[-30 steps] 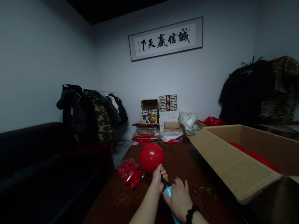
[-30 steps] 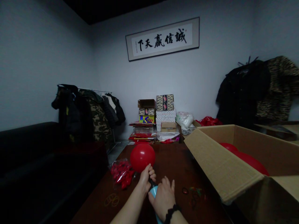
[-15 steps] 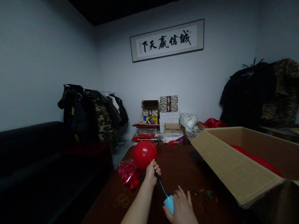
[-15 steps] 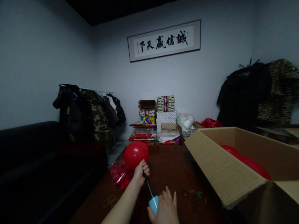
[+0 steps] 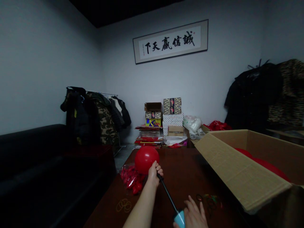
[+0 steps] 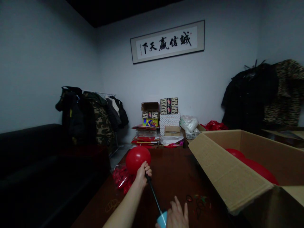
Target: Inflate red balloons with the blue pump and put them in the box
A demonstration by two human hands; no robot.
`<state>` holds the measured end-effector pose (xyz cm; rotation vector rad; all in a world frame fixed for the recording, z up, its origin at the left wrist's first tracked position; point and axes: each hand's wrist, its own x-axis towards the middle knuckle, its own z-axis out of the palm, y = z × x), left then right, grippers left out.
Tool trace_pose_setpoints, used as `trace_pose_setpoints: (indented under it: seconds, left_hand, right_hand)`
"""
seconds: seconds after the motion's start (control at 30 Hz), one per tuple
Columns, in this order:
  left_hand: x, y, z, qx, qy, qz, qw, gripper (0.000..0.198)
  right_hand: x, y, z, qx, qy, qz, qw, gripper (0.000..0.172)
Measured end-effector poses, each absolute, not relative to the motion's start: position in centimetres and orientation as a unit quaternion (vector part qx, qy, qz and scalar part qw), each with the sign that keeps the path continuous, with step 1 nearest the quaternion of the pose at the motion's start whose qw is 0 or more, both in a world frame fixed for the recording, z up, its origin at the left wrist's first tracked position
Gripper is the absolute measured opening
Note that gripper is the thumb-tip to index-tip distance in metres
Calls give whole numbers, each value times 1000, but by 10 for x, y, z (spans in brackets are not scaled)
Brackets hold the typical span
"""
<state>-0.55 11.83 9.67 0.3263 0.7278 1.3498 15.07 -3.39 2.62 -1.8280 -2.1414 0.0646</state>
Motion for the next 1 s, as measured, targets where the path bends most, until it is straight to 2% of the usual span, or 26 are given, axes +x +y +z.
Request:
trace_pose_setpoints:
  seconds: [0.27,0.43,0.63,0.87,0.93,1.0]
  left_hand:
    - [14,103,80,165,315,576,736,33]
    - [14,101,80,189,333,576,722,32]
    - [6,106,78,188,344,601,696,32]
    - [-13,116,85,168,348,626,677,32]
    - [-18,118,90,165,348,629,675,32]
    - [-22,118,93,162,349,625,679,32]
  right_hand:
    - [119,-12,82,-654,-736,-2,174,52]
    - [108,2,91,-654,-737,-6,170,55]
    - [109,-10,81,-655,-742,-23,143,60]
    - [126,-31,41,-669,-719,-71,172,59]
    - [132,-36,25,-664,-722,-78,180,54]
    - [138,-41,11,-665,-720,-76,182,37]
